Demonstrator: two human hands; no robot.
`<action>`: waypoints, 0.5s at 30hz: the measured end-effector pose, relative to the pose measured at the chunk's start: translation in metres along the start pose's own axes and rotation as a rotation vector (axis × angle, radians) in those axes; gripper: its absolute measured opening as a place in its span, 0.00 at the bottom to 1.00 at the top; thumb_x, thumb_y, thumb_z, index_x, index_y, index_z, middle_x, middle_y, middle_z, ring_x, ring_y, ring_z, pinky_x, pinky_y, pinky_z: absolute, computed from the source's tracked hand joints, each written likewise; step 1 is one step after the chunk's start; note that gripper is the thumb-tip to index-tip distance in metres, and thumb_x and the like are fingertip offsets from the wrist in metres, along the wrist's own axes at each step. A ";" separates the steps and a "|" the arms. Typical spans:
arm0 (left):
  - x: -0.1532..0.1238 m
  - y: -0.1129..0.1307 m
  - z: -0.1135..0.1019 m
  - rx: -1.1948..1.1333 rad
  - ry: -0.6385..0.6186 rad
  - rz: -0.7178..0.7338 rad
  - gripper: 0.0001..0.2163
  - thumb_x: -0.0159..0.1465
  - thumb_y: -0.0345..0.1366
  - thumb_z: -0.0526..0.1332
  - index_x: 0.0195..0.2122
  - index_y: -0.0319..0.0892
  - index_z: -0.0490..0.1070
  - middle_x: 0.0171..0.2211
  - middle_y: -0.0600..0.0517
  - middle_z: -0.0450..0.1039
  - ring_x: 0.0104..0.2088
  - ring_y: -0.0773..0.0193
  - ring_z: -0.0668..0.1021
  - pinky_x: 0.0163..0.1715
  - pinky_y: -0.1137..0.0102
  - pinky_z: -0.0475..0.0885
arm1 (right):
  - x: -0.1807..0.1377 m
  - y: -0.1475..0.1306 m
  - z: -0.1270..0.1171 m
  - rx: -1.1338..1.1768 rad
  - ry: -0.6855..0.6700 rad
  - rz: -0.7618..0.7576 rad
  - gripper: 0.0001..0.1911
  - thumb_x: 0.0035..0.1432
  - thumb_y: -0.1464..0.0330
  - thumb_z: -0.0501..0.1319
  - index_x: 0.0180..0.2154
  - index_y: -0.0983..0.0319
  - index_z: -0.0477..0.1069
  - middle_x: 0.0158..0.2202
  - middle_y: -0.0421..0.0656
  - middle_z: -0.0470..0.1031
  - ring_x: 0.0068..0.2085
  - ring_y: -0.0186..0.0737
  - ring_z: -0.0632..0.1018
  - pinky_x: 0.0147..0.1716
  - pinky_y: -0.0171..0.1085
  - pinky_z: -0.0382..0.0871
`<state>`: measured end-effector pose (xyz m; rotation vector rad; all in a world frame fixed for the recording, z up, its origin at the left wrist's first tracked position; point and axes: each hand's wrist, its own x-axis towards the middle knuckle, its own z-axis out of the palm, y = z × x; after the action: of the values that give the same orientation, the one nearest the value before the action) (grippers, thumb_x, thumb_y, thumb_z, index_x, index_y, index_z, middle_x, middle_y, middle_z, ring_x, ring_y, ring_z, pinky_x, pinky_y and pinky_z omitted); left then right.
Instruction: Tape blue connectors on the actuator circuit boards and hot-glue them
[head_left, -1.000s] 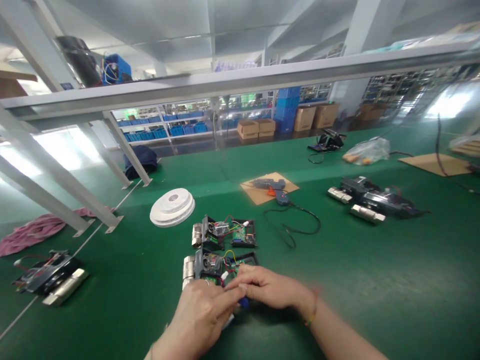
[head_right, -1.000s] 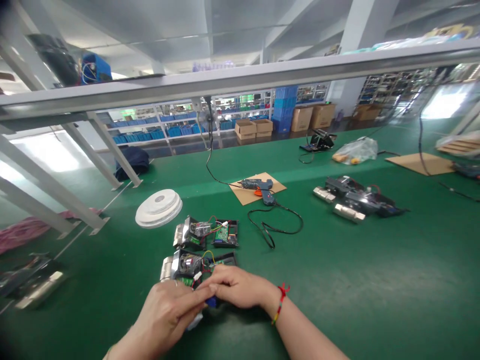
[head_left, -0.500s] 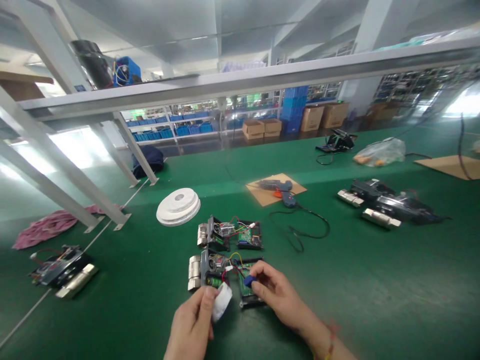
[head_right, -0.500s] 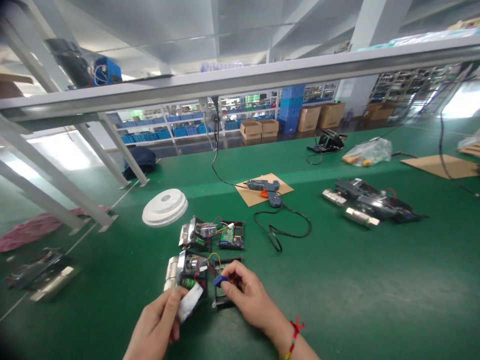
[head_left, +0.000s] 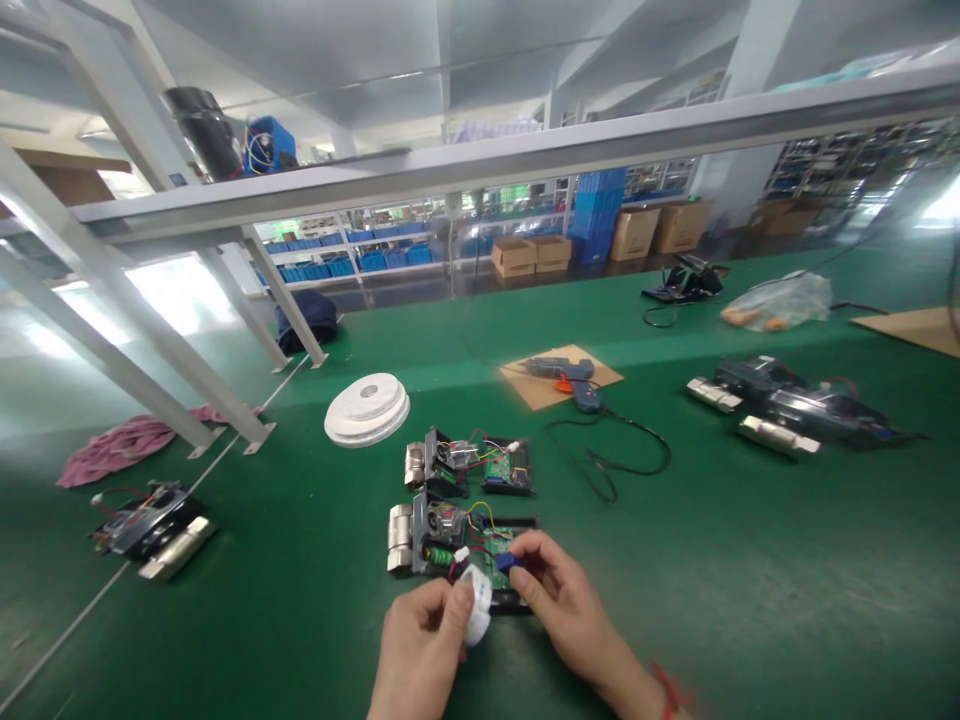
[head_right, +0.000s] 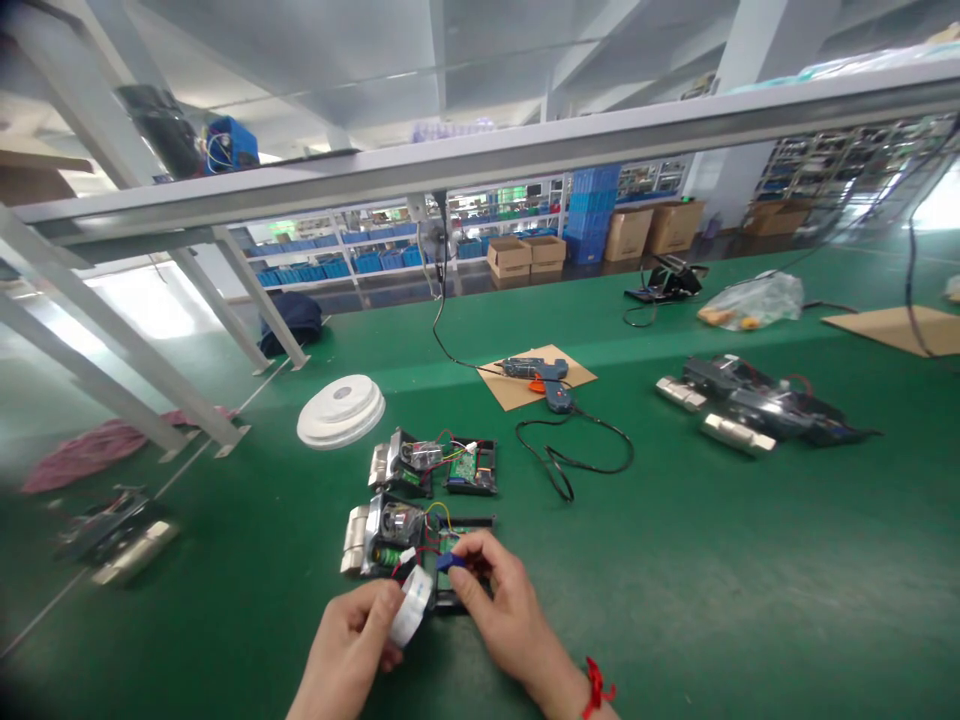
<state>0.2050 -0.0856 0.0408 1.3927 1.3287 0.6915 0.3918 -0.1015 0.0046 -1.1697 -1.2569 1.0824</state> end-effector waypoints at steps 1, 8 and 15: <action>0.001 -0.001 0.000 0.028 0.006 0.001 0.35 0.53 0.73 0.53 0.20 0.41 0.66 0.18 0.53 0.63 0.22 0.65 0.68 0.24 0.71 0.59 | 0.000 0.000 0.000 -0.009 -0.004 -0.009 0.19 0.63 0.51 0.59 0.41 0.61 0.70 0.35 0.42 0.70 0.37 0.39 0.71 0.38 0.37 0.66; 0.003 -0.019 0.002 0.122 -0.024 0.016 0.29 0.55 0.67 0.58 0.25 0.41 0.67 0.20 0.56 0.62 0.23 0.67 0.65 0.25 0.72 0.56 | 0.001 0.001 0.001 0.058 0.043 -0.004 0.18 0.61 0.52 0.62 0.39 0.61 0.71 0.34 0.41 0.71 0.34 0.36 0.72 0.35 0.34 0.67; 0.001 -0.015 -0.001 0.207 -0.035 0.055 0.21 0.60 0.57 0.58 0.34 0.42 0.74 0.23 0.56 0.66 0.25 0.65 0.67 0.27 0.71 0.57 | -0.002 0.002 0.000 0.121 0.038 0.059 0.19 0.60 0.52 0.64 0.41 0.62 0.71 0.31 0.40 0.72 0.30 0.35 0.74 0.31 0.34 0.70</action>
<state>0.1989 -0.0864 0.0270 1.6042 1.3682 0.5753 0.3922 -0.1029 0.0025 -1.1361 -1.1176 1.1588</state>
